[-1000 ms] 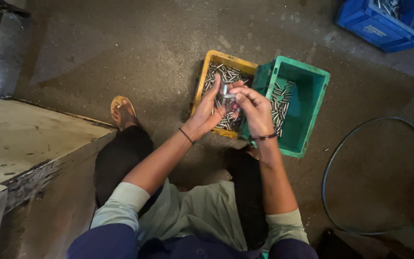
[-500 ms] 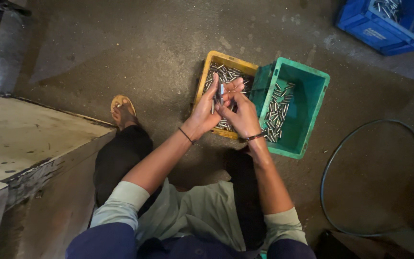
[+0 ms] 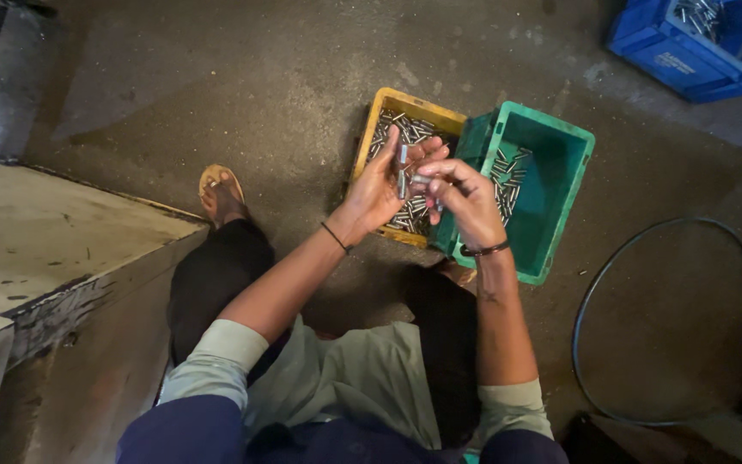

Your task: The person sits on the floor and sorts small cylindrical metal parts by hand, transferring them from a yellow crate to a green crate. The person repeatedly picks up handfuls of parts, inspects them, and places them into the green crate.

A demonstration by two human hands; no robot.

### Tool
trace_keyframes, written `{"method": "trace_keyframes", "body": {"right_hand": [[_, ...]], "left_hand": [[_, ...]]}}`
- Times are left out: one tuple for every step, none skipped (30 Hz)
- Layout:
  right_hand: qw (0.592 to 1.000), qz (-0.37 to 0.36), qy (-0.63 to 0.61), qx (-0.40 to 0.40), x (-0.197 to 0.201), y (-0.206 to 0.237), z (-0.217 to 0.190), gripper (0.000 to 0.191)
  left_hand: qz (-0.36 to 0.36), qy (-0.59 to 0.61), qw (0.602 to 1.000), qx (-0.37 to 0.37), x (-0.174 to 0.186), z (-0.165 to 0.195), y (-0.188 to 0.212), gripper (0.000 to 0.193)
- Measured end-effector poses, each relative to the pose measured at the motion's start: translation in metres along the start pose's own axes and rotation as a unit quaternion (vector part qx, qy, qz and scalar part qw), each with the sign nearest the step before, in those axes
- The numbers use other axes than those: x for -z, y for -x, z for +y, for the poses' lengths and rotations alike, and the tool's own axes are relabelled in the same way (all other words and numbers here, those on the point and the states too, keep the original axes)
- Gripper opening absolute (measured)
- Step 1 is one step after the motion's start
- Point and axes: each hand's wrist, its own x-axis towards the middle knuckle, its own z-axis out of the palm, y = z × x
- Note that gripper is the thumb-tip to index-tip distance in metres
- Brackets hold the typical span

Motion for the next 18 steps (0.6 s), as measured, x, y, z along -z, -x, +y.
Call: {"method": "trace_keyframes", "body": {"right_hand": [[1.000, 0.011, -0.004, 0.006, -0.001, 0.000, -0.002, 0.019], [1.000, 0.022, -0.009, 0.012, -0.003, 0.000, -0.004, 0.019], [0.999, 0.033, -0.014, 0.018, -0.005, 0.000, -0.005, 0.019], [0.999, 0.036, 0.005, 0.017, -0.006, 0.000, -0.007, 0.019], [0.999, 0.039, 0.023, 0.016, -0.008, -0.001, -0.008, 0.019], [0.998, 0.041, 0.040, 0.014, -0.011, -0.001, -0.008, 0.019], [0.998, 0.043, 0.043, 0.010, -0.013, -0.001, -0.008, 0.020], [0.998, 0.044, 0.047, 0.007, -0.015, -0.002, -0.007, 0.021], [0.998, 0.046, 0.051, 0.004, -0.016, -0.003, -0.006, 0.022], [0.997, 0.058, 0.056, 0.001, -0.017, -0.005, -0.004, 0.021], [0.996, 0.069, 0.061, -0.003, -0.019, -0.007, -0.002, 0.021], [0.995, 0.080, 0.067, -0.005, -0.019, -0.008, 0.000, 0.021], [0.997, 0.070, 0.038, -0.006, -0.018, -0.008, 0.001, 0.018], [0.998, 0.062, 0.010, -0.008, -0.016, -0.006, 0.001, 0.018], [0.998, 0.052, -0.018, -0.009, -0.014, -0.005, 0.001, 0.020], [0.997, 0.048, -0.060, 0.000, -0.011, -0.003, 0.001, 0.021], [0.994, 0.044, -0.101, 0.009, -0.009, -0.002, 0.000, 0.023], [0.989, 0.038, -0.141, 0.016, -0.008, -0.003, 0.000, 0.024]], "left_hand": [[0.007, -0.010, 1.000, -0.003, 0.000, -0.001, 0.001, 0.067], [0.014, -0.020, 1.000, -0.007, -0.001, -0.003, 0.001, 0.067], [0.021, -0.029, 0.999, -0.009, -0.002, -0.004, 0.003, 0.066], [0.000, -0.037, 0.999, -0.014, -0.002, -0.005, 0.004, 0.065], [-0.020, -0.045, 0.999, -0.020, -0.004, -0.006, 0.006, 0.065], [-0.040, -0.053, 0.997, -0.025, -0.004, -0.006, 0.008, 0.064], [-0.020, -0.058, 0.998, -0.021, -0.005, -0.006, 0.009, 0.064], [0.000, -0.063, 0.998, -0.017, -0.006, -0.006, 0.009, 0.064], [0.019, -0.068, 0.997, -0.014, -0.006, -0.006, 0.009, 0.064], [0.028, -0.076, 0.997, -0.014, -0.007, -0.007, 0.009, 0.063], [0.036, -0.085, 0.996, -0.014, -0.006, -0.007, 0.009, 0.063], [0.045, -0.094, 0.994, -0.015, -0.006, -0.007, 0.008, 0.062], [0.024, -0.092, 0.995, -0.022, -0.005, -0.007, 0.008, 0.063], [0.002, -0.089, 0.996, -0.026, -0.005, -0.007, 0.008, 0.065], [-0.020, -0.086, 0.996, -0.033, -0.005, -0.007, 0.007, 0.066], [0.023, -0.085, 0.996, -0.026, -0.004, -0.006, 0.005, 0.066], [0.067, -0.084, 0.994, -0.021, -0.004, -0.004, 0.004, 0.066], [0.111, -0.081, 0.990, -0.017, -0.004, -0.003, 0.003, 0.066]]}}
